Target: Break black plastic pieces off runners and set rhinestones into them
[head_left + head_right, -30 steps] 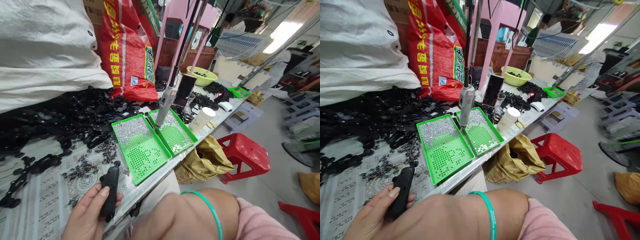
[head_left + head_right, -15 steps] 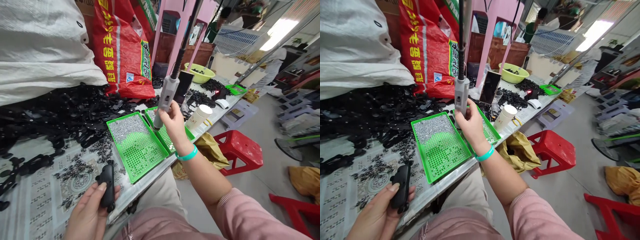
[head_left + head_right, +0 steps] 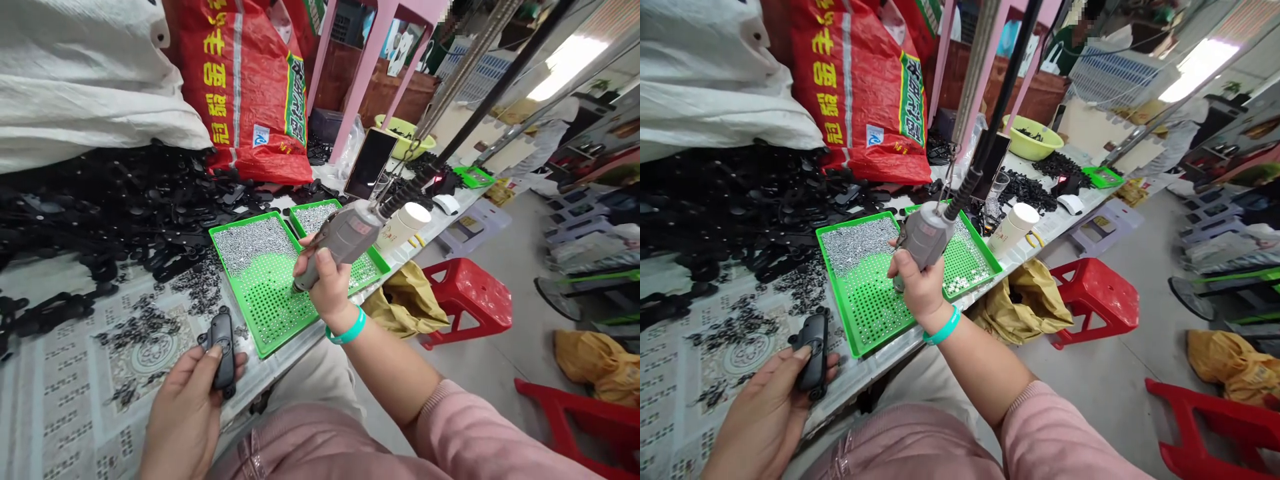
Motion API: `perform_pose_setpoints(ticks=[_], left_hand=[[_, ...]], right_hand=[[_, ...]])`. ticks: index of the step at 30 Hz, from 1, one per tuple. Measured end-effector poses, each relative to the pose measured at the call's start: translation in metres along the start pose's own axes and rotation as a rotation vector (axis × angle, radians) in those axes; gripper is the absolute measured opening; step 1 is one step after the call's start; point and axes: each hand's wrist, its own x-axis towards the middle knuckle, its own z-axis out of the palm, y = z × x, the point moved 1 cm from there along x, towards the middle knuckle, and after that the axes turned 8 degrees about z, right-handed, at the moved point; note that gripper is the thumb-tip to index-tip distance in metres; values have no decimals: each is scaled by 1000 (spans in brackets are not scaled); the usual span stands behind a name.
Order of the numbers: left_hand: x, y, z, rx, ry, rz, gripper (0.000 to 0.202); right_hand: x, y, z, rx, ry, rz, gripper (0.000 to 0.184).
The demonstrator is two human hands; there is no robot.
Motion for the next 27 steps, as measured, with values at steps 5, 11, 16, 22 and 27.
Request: perform_pose_setpoints(ticks=[5, 11, 16, 22, 27], left_hand=[[1, -1, -1, -2, -12, 1, 15], [3, -3, 0, 4, -13, 14, 17], [2, -3, 0, 12, -16, 36, 18], [0, -4, 1, 14, -71, 51, 25], [-1, -5, 1, 19, -101, 80, 29]], right_hand=[[4, 0, 2, 27, 4, 53, 37], [3, 4, 2, 37, -12, 44, 37], [5, -1, 1, 70, -15, 38, 38], [-6, -29, 19, 130, 7, 59, 42], [-25, -42, 47, 197, -99, 128, 48]])
